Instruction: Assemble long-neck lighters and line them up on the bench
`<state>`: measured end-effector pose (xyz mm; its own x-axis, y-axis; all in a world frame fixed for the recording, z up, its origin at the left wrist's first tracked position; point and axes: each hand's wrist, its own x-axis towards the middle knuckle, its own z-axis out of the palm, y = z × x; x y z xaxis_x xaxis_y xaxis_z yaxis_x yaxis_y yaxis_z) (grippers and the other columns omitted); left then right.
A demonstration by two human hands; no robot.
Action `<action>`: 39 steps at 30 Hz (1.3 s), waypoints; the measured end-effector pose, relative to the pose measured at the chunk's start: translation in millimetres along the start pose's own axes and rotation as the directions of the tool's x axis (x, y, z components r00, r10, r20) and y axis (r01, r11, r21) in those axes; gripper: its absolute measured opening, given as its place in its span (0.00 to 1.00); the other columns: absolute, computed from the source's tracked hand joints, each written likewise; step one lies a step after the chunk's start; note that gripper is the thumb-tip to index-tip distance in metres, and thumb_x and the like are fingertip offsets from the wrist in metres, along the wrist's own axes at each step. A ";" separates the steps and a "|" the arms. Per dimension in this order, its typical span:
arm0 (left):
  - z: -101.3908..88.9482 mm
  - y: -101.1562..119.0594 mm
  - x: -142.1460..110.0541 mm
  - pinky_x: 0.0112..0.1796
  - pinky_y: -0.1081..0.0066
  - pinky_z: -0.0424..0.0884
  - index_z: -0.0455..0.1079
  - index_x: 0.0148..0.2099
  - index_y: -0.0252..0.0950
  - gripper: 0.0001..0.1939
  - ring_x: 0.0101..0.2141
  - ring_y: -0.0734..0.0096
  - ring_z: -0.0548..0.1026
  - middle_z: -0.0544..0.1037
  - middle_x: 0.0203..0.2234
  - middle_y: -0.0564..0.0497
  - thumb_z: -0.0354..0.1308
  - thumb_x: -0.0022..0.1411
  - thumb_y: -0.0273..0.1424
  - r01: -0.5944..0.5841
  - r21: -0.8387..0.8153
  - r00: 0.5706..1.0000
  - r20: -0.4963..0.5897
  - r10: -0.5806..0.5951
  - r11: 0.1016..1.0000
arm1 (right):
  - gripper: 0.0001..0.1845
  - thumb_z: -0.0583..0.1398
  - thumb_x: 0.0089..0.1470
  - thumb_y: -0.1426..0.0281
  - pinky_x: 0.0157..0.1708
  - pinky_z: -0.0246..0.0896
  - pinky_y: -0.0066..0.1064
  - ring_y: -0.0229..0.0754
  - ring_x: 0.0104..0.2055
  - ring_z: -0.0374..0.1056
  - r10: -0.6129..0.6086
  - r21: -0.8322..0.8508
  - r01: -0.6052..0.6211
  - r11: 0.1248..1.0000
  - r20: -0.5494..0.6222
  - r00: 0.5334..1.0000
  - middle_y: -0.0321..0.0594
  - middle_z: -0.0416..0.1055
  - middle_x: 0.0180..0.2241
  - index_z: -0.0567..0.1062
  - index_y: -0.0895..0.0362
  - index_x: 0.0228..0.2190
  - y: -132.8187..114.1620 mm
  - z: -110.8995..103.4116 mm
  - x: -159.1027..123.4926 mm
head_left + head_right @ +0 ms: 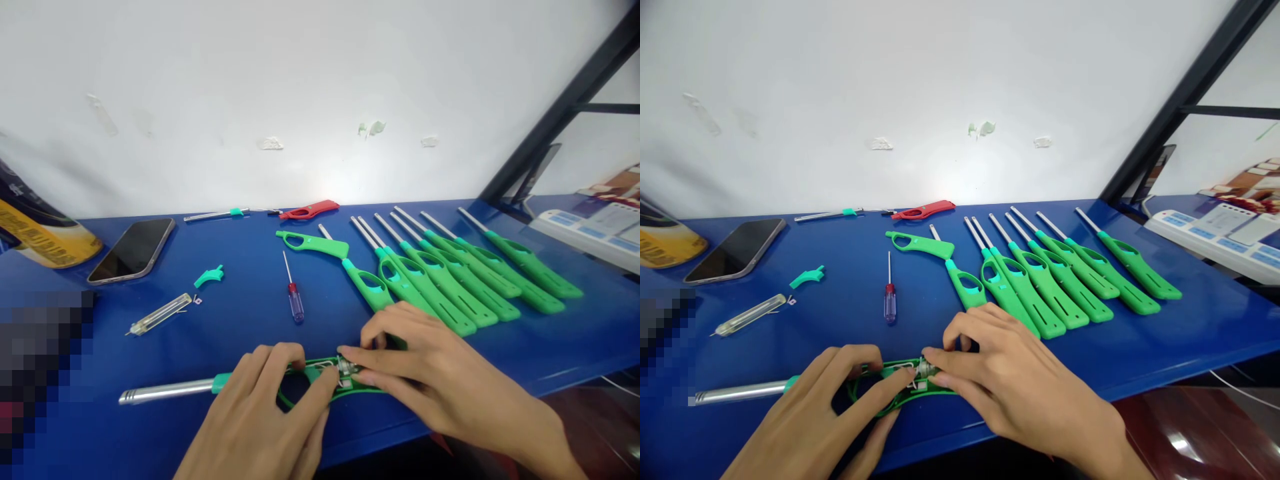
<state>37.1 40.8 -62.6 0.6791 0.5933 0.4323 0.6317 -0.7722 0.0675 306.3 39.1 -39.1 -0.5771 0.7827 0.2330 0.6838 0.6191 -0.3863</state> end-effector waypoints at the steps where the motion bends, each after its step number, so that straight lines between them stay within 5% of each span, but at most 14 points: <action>1: -0.1 0.0 -0.6 0.34 0.61 0.79 0.70 0.60 0.42 0.18 0.37 0.61 0.74 0.73 0.44 0.45 0.54 0.72 0.25 0.000 -0.001 1.000 0.001 0.000 1.000 | 0.12 0.58 0.75 0.64 0.49 0.61 0.39 0.42 0.44 0.69 -0.004 0.001 0.004 1.000 -0.002 1.000 0.38 0.72 0.45 0.79 0.46 0.54 0.3 0.1 0.0; 10: -1.1 -1.9 -2.3 0.35 0.61 0.79 0.70 0.63 0.43 0.22 0.38 0.61 0.74 0.71 0.45 0.44 0.55 0.70 0.23 -0.016 -0.004 1.000 0.007 0.016 1.000 | 0.11 0.58 0.75 0.62 0.41 0.60 0.36 0.42 0.40 0.65 0.025 -0.021 -0.024 0.999 0.018 1.000 0.36 0.66 0.39 0.80 0.46 0.51 0.0 0.5 -1.5; 15: -0.4 -3.0 -2.2 0.35 0.64 0.79 0.72 0.61 0.44 0.21 0.37 0.63 0.75 0.73 0.44 0.45 0.54 0.70 0.23 -0.025 0.012 0.999 -0.028 0.025 1.000 | 0.14 0.59 0.74 0.63 0.43 0.61 0.38 0.42 0.39 0.66 -0.033 -0.028 0.032 0.999 -0.035 0.999 0.35 0.70 0.37 0.77 0.46 0.57 0.7 1.4 0.3; 21: 1.4 2.5 8.4 0.41 0.67 0.79 0.78 0.56 0.48 0.12 0.39 0.64 0.77 0.77 0.43 0.48 0.60 0.72 0.36 0.050 -0.034 0.989 -0.134 -0.054 0.998 | 0.12 0.57 0.75 0.70 0.54 0.64 0.40 0.42 0.48 0.74 -0.065 0.053 0.074 0.996 -0.149 0.987 0.37 0.80 0.46 0.77 0.52 0.54 3.6 -3.8 1.4; 25: 1.1 4.8 12.3 0.42 0.66 0.80 0.78 0.56 0.48 0.12 0.40 0.64 0.77 0.77 0.43 0.47 0.60 0.73 0.39 0.054 -0.046 0.988 -0.144 -0.061 0.997 | 0.13 0.57 0.74 0.74 0.52 0.64 0.41 0.45 0.46 0.74 -0.073 -0.017 0.071 0.997 -0.215 0.974 0.38 0.80 0.42 0.77 0.53 0.53 6.5 -5.0 -1.1; 39: 1.1 -2.3 -3.1 0.37 0.64 0.79 0.71 0.63 0.42 0.21 0.38 0.62 0.74 0.73 0.45 0.44 0.55 0.71 0.24 -0.031 0.024 0.999 -0.035 0.032 0.999 | 0.14 0.57 0.72 0.78 0.49 0.59 0.42 0.43 0.41 0.67 -0.120 -0.060 0.113 0.992 -0.138 0.983 0.36 0.72 0.36 0.78 0.51 0.49 6.5 -2.6 0.8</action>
<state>33.9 41.0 -65.1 0.6855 0.5601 0.4651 0.6191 -0.7847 0.0324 311.5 43.8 -39.1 -0.5882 0.7037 0.3985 0.6398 0.7063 -0.3029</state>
